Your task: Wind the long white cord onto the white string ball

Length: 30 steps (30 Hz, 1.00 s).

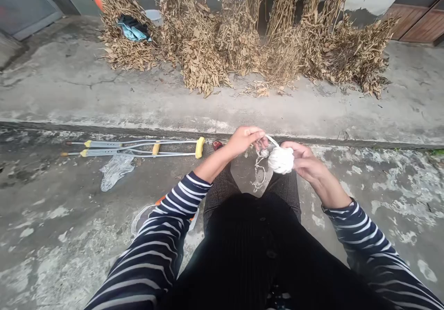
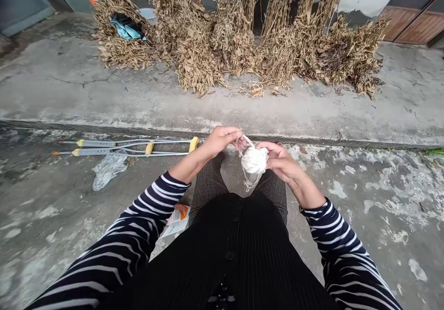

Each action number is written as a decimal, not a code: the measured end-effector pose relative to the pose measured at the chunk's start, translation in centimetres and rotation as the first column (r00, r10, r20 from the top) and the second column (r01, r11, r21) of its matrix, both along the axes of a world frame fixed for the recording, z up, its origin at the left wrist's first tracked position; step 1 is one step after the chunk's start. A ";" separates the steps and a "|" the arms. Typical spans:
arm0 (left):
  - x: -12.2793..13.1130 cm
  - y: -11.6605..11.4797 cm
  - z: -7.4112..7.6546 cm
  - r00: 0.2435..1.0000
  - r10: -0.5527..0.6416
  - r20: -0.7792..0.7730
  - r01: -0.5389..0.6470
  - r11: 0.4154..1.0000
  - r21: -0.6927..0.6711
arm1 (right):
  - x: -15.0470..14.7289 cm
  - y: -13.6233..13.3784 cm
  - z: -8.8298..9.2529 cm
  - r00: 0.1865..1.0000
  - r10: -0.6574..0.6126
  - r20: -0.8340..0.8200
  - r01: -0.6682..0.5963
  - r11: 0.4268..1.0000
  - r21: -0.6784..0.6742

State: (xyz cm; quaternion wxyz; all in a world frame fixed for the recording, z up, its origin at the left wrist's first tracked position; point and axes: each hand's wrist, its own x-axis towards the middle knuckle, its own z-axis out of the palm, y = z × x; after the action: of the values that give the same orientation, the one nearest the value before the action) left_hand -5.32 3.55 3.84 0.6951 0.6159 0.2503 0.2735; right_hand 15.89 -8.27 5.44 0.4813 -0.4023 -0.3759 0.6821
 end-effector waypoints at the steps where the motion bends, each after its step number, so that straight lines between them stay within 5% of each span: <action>1: 0.3 0.3 0.3 0.999 -0.025 0.022 0.026 0.998 -0.054 | -0.3 0.0 0.5 0.999 0.020 0.039 -0.021 0.999 0.042; 6: 0.5 1.0 0.7 0.987 -0.155 0.040 0.160 0.959 -0.233 | 0.5 -0.1 2.4 0.982 0.003 0.188 -0.043 0.977 0.207; 11: -1.2 1.7 0.7 0.958 -0.286 -0.034 0.262 0.916 -0.305 | 1.8 -0.3 2.4 0.944 0.040 0.328 -0.118 0.967 0.224; 15: -1.1 1.7 0.5 0.909 -0.409 -0.083 0.368 0.879 -0.302 | 1.0 -0.2 2.0 0.942 0.161 0.295 -0.240 0.937 0.253; 18: -0.6 1.5 0.3 0.877 -0.463 -0.129 0.410 0.861 -0.300 | 0.8 0.0 1.6 0.960 0.109 0.258 -0.177 0.950 0.256; 24: -1.1 -0.4 -0.1 0.922 -0.386 -0.023 0.358 0.874 -0.328 | 2.5 0.3 -0.9 0.995 -0.090 0.036 0.090 0.996 0.007; 30: -1.1 -2.5 -3.2 0.974 -0.203 -0.095 0.176 0.956 -0.236 | 2.9 0.5 -2.1 0.976 -0.204 -0.081 0.195 0.975 -0.106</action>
State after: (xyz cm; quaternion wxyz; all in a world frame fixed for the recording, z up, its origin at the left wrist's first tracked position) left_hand -6.39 1.09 0.63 0.7675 0.5693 0.2602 0.1382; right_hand 18.84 -7.80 3.37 0.5438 -0.4294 -0.2775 0.6655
